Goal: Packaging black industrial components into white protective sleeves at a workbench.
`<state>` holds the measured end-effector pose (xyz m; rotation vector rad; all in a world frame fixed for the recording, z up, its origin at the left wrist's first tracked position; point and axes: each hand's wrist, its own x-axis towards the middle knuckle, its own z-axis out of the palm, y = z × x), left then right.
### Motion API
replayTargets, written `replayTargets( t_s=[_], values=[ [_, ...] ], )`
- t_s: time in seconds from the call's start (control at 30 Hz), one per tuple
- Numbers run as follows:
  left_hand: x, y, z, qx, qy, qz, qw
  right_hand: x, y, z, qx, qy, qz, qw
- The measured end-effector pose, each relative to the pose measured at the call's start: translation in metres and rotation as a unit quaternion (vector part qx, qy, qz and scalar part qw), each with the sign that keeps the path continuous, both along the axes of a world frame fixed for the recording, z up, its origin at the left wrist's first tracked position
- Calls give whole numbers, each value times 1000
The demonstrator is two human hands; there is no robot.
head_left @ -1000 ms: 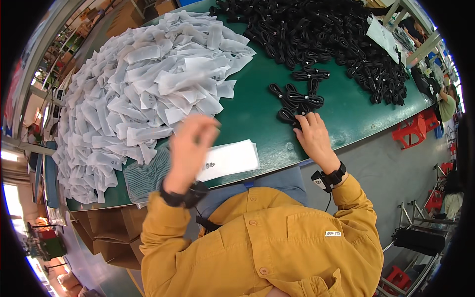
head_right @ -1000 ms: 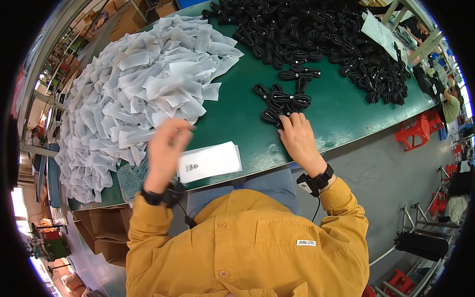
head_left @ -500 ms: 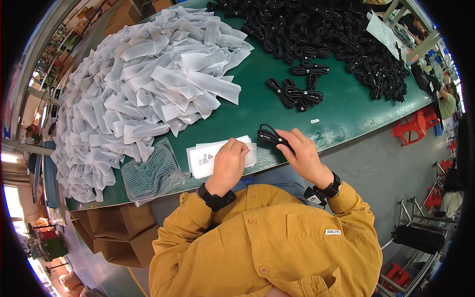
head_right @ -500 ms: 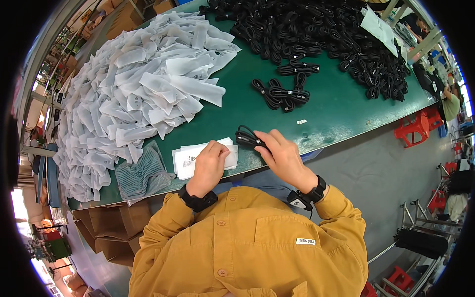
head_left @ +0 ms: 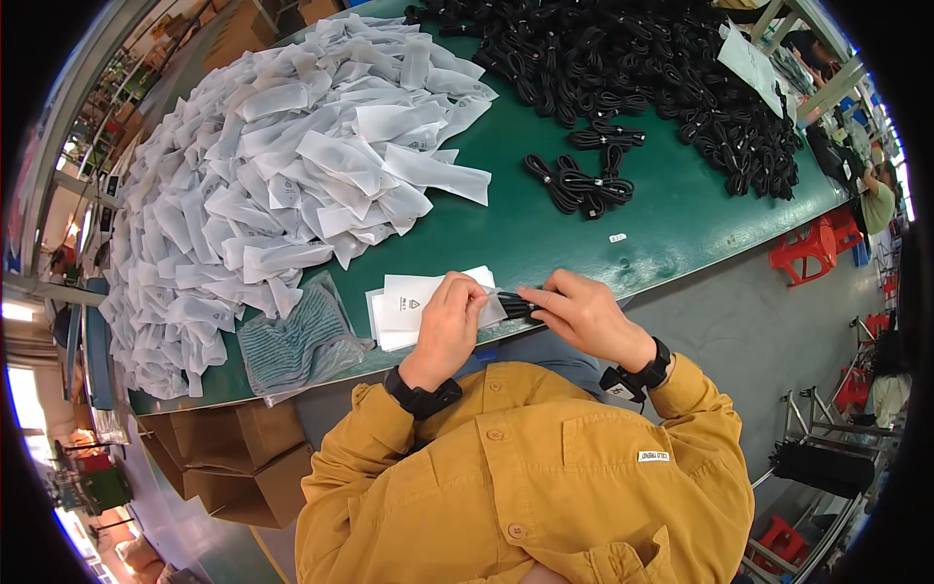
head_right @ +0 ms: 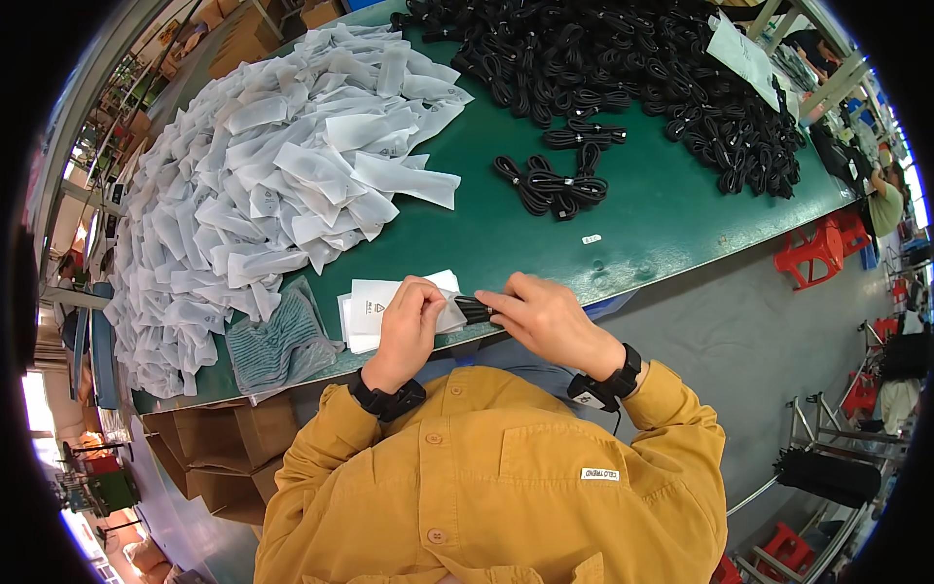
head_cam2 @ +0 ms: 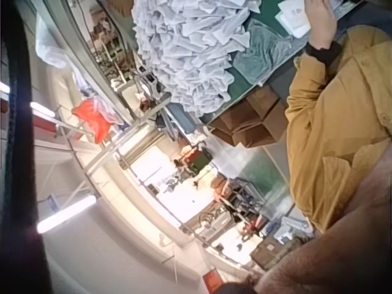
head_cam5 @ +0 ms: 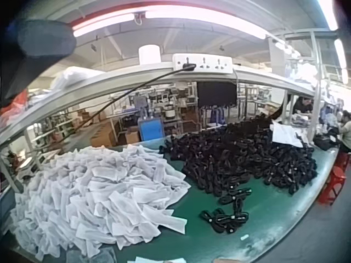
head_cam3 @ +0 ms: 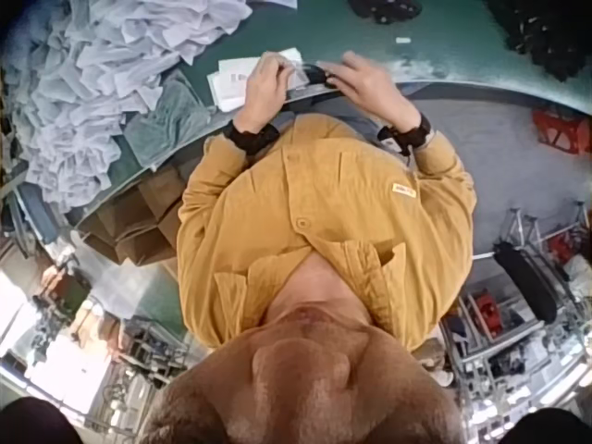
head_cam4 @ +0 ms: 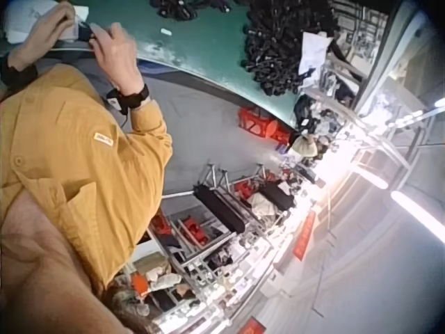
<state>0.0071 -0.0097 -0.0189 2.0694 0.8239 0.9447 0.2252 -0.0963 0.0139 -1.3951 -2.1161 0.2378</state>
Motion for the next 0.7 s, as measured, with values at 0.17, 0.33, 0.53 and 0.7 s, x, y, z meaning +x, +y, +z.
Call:
replayTargets(
  t_s=[0.17,0.33,0.53,0.7],
  values=[
    [2,-2,12,126,-13,-64,990,-3,7,-10,-313,359,-23,879],
    [2,1,25,150,1,-62,987,-5,13,-1,-364,405,-51,837],
    [2,10,40,69,-46,-27,996,-15,21,19,37,169,84,981],
    [-3,28,66,-212,-136,-59,966,-20,29,34,38,303,33,952]
  ],
)
